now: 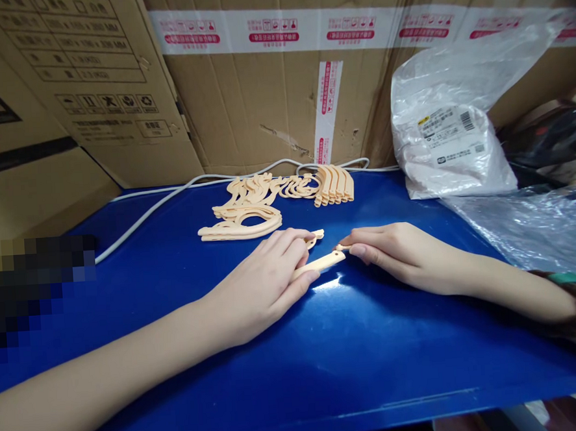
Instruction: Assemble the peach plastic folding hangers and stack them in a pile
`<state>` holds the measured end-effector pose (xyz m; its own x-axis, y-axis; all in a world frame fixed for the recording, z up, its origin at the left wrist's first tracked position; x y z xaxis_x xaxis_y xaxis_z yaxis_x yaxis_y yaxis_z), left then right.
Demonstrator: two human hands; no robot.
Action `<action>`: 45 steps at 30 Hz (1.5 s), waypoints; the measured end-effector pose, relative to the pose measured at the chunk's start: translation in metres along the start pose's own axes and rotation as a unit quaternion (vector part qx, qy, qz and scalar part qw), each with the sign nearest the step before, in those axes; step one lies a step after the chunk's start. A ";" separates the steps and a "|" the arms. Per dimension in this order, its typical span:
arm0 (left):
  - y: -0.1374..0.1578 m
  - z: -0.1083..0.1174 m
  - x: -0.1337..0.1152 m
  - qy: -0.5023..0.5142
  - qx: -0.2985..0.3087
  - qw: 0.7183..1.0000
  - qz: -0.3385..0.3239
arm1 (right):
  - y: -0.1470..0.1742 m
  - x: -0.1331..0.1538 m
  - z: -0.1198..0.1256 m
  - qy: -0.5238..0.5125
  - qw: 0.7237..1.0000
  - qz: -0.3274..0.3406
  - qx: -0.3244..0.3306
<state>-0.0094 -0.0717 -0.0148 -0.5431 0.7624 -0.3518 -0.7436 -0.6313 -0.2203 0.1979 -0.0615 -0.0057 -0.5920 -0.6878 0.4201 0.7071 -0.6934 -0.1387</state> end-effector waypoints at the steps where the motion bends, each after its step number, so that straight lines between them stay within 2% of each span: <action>1: 0.000 0.000 0.000 0.001 0.000 1.000 0.000 | 0.000 0.001 0.000 -0.011 1.000 -0.004 0.000; 12: -0.001 -0.001 0.001 0.023 -0.011 1.000 -0.013 | 0.003 0.009 0.000 -0.099 0.993 -0.064 0.011; 21: -0.001 -0.001 0.001 0.034 -0.018 0.999 -0.024 | 0.002 0.011 -0.002 -0.128 0.990 -0.064 0.017; 26: 0.000 -0.001 0.001 0.036 -0.021 0.999 -0.019 | 0.002 0.011 -0.003 -0.111 0.993 -0.048 0.010; 33: 0.000 -0.001 0.001 0.001 0.009 1.000 -0.029 | 0.002 0.012 -0.006 -0.095 0.995 -0.034 0.001; 39: 0.001 -0.002 0.001 -0.014 0.019 0.999 -0.042 | 0.005 0.009 -0.010 -0.024 1.000 -0.015 -0.005; 45: 0.001 -0.003 0.002 -0.022 0.018 0.999 -0.045 | 0.006 0.009 -0.011 0.058 0.997 0.032 -0.037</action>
<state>-0.0096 -0.0715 -0.0183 -0.4894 0.8217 -0.2920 -0.8031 -0.5552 -0.2162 0.1925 -0.0742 -0.0124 -0.5896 -0.7489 0.3027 0.7174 -0.6577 -0.2299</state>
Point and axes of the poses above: each hand's wrist, its own y-axis away from the middle knuckle, its own z-axis out of the back of the hand, x = y × z, the point moved 3 cm from there along -y, towards the middle knuckle, and after that the axes turned 2 degrees about -y, right-handed, at the moved point
